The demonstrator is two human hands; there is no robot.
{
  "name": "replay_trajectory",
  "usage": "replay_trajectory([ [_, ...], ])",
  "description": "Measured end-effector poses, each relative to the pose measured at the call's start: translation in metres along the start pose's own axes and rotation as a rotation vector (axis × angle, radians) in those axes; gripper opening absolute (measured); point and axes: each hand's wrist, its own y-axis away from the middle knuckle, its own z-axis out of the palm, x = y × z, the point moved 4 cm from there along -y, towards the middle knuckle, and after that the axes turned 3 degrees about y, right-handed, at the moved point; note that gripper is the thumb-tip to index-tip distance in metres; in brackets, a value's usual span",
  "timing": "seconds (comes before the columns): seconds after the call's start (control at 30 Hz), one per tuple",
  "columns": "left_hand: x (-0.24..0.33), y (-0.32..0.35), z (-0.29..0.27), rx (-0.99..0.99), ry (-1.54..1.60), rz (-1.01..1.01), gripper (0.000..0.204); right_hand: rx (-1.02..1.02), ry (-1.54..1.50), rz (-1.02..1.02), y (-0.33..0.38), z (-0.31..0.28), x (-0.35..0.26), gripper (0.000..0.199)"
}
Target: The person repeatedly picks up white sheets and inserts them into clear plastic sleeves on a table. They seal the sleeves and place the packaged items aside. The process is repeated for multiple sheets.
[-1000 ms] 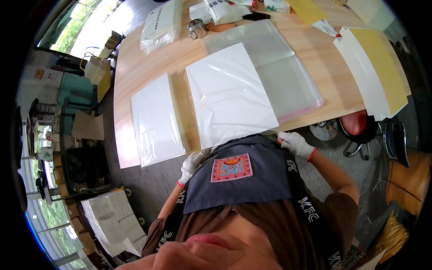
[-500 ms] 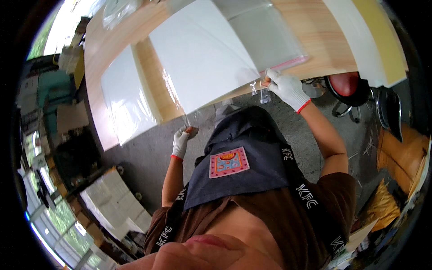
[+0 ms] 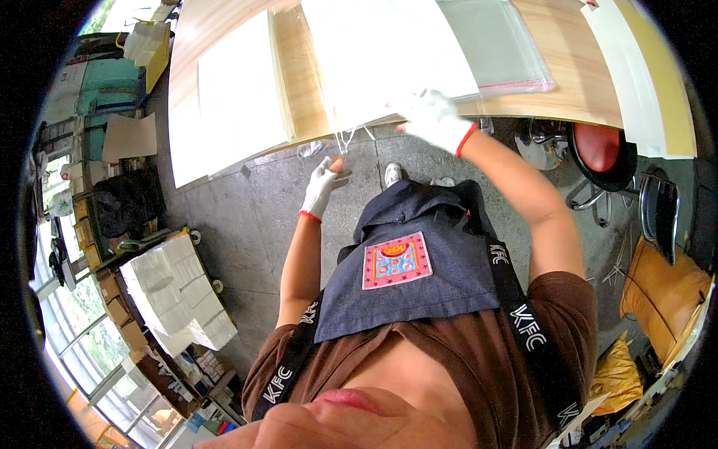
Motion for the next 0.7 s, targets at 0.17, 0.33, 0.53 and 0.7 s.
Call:
replay_trajectory([
  [0.17,-0.011,-0.019,-0.003,-0.036,-0.028,-0.035,0.027,0.131,-0.395,-0.062,-0.003,0.016,-0.086,0.019],
  [0.33,0.014,-0.004,0.001,-0.123,0.039,-0.084,0.026,-0.05,-0.44,0.07,-0.017,0.025,-0.122,0.017],
  [0.53,-0.003,-0.021,-0.006,-0.106,-0.043,-0.036,0.025,-0.038,-0.408,-0.013,-0.02,0.018,-0.127,0.013],
  [0.7,-0.006,-0.021,-0.005,-0.053,-0.075,-0.038,0.025,0.036,-1.765,0.451,0.078,-0.024,-0.026,0.007],
])
